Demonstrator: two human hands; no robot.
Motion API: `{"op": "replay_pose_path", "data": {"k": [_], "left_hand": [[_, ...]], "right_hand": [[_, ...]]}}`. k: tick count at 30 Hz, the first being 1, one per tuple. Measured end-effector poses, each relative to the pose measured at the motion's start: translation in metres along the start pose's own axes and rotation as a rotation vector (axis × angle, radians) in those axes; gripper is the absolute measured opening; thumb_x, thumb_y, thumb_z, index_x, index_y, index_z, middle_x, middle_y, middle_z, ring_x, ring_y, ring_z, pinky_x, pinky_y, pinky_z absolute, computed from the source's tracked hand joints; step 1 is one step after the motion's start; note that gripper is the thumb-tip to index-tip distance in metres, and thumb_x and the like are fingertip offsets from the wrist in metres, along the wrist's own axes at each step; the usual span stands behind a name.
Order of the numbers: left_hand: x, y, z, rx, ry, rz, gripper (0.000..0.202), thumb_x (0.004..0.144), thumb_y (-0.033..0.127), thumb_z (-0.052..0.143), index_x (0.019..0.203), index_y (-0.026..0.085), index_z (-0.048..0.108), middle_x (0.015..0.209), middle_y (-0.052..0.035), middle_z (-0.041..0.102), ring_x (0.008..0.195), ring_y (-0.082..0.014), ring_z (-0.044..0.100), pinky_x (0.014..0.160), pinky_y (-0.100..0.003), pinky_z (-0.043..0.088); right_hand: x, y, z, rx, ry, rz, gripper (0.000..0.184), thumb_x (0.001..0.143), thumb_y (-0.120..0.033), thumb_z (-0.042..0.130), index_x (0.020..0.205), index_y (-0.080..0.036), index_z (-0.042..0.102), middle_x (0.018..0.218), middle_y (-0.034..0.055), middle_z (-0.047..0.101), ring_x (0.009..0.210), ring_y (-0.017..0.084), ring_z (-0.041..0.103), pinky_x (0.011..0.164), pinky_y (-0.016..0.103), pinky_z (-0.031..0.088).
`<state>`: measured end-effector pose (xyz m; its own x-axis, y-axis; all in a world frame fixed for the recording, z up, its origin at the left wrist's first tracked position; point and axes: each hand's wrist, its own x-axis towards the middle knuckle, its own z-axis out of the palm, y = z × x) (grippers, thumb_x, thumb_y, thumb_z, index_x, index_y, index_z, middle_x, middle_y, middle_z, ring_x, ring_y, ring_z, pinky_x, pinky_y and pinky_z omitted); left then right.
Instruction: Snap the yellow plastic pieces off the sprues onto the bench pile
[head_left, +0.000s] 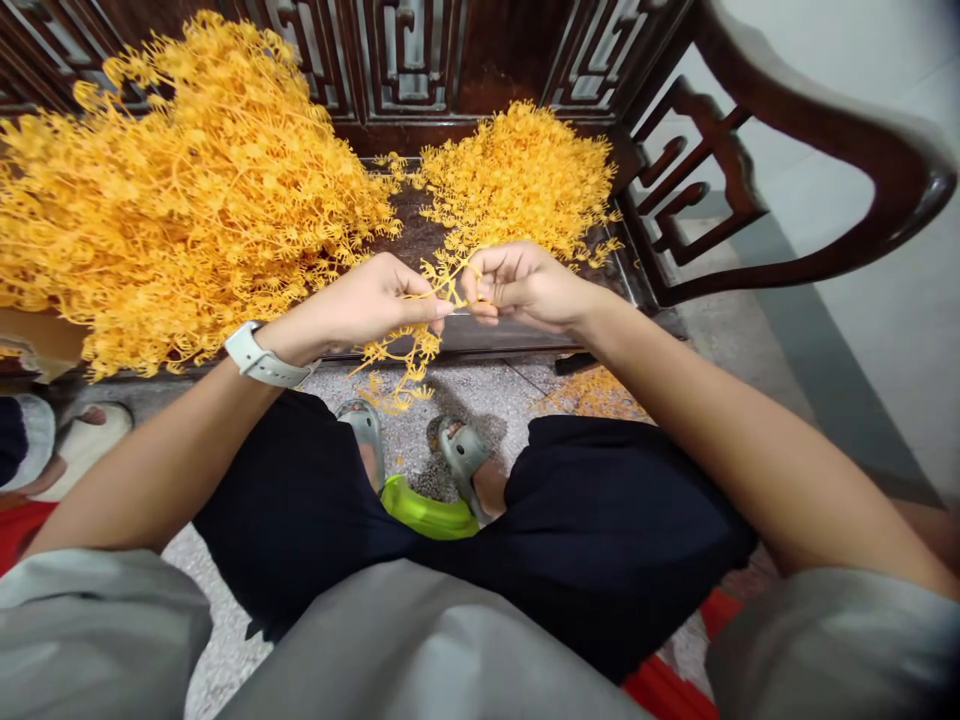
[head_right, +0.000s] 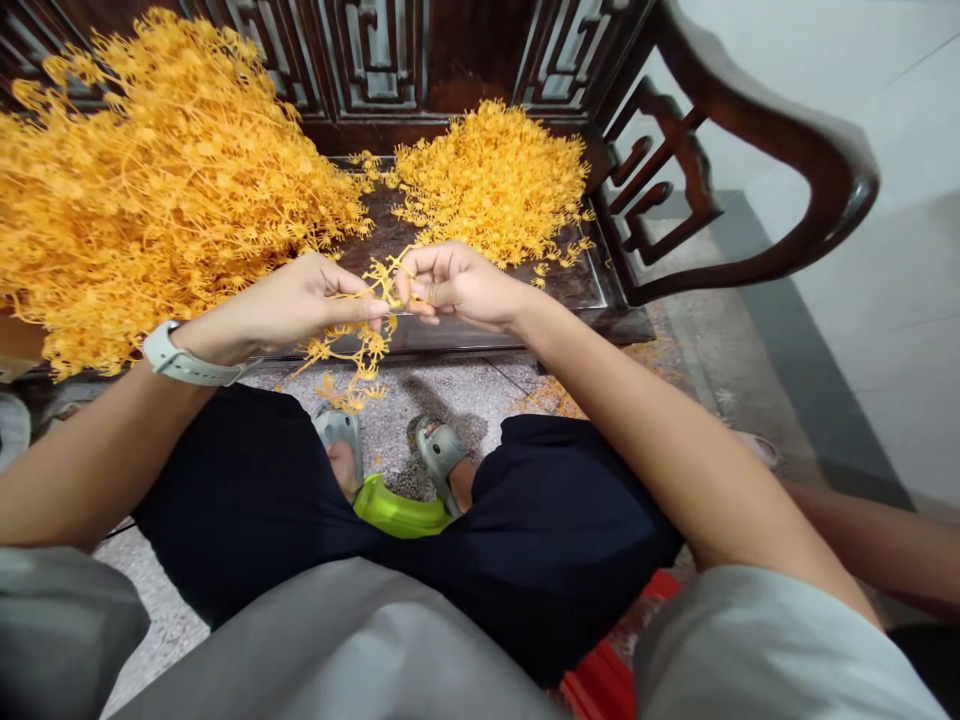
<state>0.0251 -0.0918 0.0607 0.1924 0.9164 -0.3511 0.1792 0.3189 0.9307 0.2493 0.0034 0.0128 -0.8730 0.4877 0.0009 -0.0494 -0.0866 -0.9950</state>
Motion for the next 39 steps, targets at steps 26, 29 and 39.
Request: {"op": "replay_pose_path", "data": {"k": [26,29,39], "left_hand": [[0.002,0.003,-0.025,-0.468,0.120,-0.126,0.019,0.090,0.011,0.079,0.076,0.017,0.068,0.049,0.0053,0.039,0.034,-0.0021,0.029,0.031,-0.012,0.015],[0.006,0.002,-0.024,-0.482,0.114,-0.129,0.019,0.093,0.014,0.077,0.078,0.018,0.066,0.050,0.0056,0.040,0.034,-0.0019,0.030,0.032,-0.012,0.019],[0.018,0.004,-0.016,-0.648,0.123,-0.042,0.016,0.103,0.025,0.071,0.090,0.016,0.069,0.056,0.0042,0.052,0.043,-0.0062,0.052,0.048,-0.015,0.048]], "right_hand": [[-0.030,0.015,-0.060,0.071,0.301,0.083,0.025,0.083,-0.030,0.090,0.096,-0.016,0.074,0.087,0.0027,0.075,0.065,0.009,0.062,0.071,0.027,0.058],[-0.032,0.005,-0.052,0.051,0.309,0.088,0.024,0.085,-0.031,0.089,0.098,-0.016,0.076,0.087,0.0028,0.075,0.067,0.009,0.063,0.068,0.026,0.056],[-0.017,0.045,-0.077,-0.094,0.788,0.056,0.027,0.091,-0.042,0.073,0.109,-0.023,0.063,0.104,0.0075,0.067,0.080,0.016,0.060,0.066,0.029,0.052]]}}
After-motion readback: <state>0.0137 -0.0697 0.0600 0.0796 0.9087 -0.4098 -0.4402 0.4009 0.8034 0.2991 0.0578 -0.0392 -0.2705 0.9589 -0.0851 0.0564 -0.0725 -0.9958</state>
